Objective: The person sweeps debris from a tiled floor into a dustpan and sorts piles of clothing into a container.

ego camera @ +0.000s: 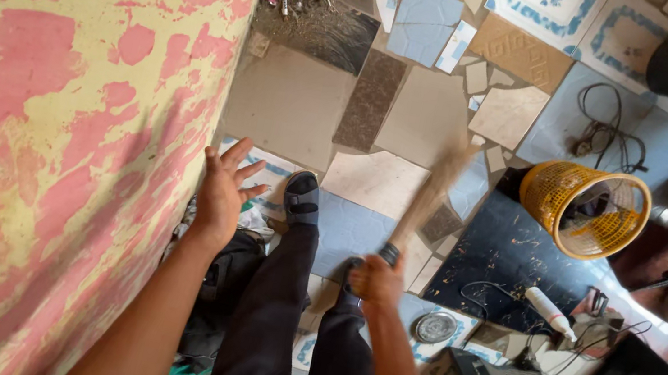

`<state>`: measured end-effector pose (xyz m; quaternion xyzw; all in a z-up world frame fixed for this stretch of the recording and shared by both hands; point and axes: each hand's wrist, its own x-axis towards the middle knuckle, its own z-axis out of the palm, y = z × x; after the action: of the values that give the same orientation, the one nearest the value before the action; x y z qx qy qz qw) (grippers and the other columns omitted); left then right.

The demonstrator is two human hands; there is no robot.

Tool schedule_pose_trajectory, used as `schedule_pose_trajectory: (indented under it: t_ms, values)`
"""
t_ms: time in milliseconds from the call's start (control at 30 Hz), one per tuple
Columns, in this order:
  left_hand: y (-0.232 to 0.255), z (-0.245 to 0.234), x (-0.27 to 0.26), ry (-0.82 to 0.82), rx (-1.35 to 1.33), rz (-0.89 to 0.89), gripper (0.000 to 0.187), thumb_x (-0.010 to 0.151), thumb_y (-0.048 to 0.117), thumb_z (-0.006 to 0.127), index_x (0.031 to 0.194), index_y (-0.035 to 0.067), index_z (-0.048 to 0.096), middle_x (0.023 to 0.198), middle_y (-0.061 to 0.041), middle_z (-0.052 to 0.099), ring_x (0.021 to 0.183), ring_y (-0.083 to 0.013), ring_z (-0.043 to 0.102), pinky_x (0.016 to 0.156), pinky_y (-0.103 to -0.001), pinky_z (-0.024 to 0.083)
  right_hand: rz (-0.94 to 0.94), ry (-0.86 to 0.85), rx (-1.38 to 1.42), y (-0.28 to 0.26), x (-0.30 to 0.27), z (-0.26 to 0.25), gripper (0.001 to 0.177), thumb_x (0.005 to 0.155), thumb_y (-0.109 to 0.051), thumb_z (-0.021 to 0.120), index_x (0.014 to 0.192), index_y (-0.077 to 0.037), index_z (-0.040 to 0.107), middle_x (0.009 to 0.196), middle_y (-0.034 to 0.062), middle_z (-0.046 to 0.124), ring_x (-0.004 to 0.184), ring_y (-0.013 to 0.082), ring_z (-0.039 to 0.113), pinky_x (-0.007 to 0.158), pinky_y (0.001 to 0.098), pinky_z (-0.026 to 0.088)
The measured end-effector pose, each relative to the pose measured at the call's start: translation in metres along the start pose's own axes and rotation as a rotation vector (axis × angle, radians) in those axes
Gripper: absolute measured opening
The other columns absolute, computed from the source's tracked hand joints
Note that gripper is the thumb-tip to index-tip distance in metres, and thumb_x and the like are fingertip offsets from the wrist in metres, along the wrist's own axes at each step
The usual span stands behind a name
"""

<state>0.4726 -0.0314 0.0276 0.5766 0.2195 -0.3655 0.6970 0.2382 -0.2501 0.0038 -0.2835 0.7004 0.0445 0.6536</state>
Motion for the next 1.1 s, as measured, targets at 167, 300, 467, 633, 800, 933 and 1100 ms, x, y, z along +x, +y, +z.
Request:
schedule_pose_trajectory:
  t_ms: [167,300,467,633,800,933,1100]
  values:
    - [-0.011,0.011,0.009,-0.072,0.041,-0.007,0.107,0.089,0.084,0.023,0.159,0.003,0.032,0.167,-0.015,0.032,0.143,-0.0301,0.047,0.1,-0.042,0.048,0.349,0.114,0.09,0.016,0.084,-0.024,0.026,0.089,-0.004,0.062,0.109,-0.007,0.045,0.069,0.011,0.048,0.046,0.0236,0.052,0.041,0.0366,0.049]
    - [-0.028,0.024,0.012,-0.106,0.058,-0.039,0.105,0.09,0.083,0.025,0.159,0.004,0.033,0.167,-0.016,0.031,0.143,-0.031,0.047,0.101,-0.041,0.049,0.106,0.008,-0.197,-0.001,0.065,0.085,0.047,0.081,0.003,0.059,0.12,-0.021,0.053,0.072,0.0091,0.049,0.049,0.0217,0.048,0.044,0.0417,0.052]
    - [-0.03,0.04,0.008,-0.159,0.113,-0.007,0.102,0.091,0.082,0.025,0.159,0.006,0.032,0.168,-0.017,0.029,0.143,-0.033,0.047,0.101,-0.042,0.05,-0.055,-0.233,-0.189,-0.045,-0.034,0.119,0.081,0.077,0.0,0.067,0.151,-0.027,0.047,0.072,0.0088,0.059,0.051,0.0219,0.057,0.041,0.0377,0.05]
    - [-0.03,0.054,-0.001,-0.212,0.142,0.017,0.101,0.093,0.08,0.023,0.159,0.004,0.033,0.169,-0.017,0.027,0.145,-0.0333,0.046,0.103,-0.043,0.05,-0.063,0.083,-0.179,0.007,-0.017,-0.02,0.081,0.082,-0.004,0.07,0.155,-0.03,0.044,0.073,0.0069,0.059,0.052,0.0173,0.057,0.042,0.0339,0.046]
    - [-0.057,0.05,-0.006,-0.167,0.124,0.018,0.098,0.094,0.079,0.022,0.159,0.006,0.032,0.168,-0.014,0.031,0.144,-0.0334,0.046,0.101,-0.041,0.048,-0.025,0.349,-0.039,0.052,0.096,-0.184,0.038,0.085,0.003,0.064,0.117,-0.01,0.05,0.067,0.0096,0.054,0.048,0.0225,0.055,0.039,0.0398,0.05]
    - [-0.094,0.072,-0.011,-0.124,0.216,-0.029,0.094,0.091,0.076,0.023,0.157,0.01,0.035,0.165,-0.009,0.036,0.142,-0.0302,0.046,0.095,-0.043,0.051,-0.138,0.002,-0.591,0.026,0.156,-0.119,0.012,0.087,0.0,0.063,0.091,0.001,0.053,0.063,0.014,0.051,0.046,0.0228,0.046,0.035,0.0398,0.039]
    - [-0.105,0.111,-0.028,-0.214,0.226,0.019,0.093,0.094,0.076,0.024,0.158,0.009,0.035,0.166,-0.01,0.035,0.144,-0.0314,0.044,0.101,-0.043,0.048,-0.054,-0.201,-0.346,-0.061,0.067,-0.029,0.037,0.079,0.006,0.067,0.114,-0.006,0.063,0.067,0.0091,0.054,0.049,0.0185,0.053,0.039,0.0357,0.045]
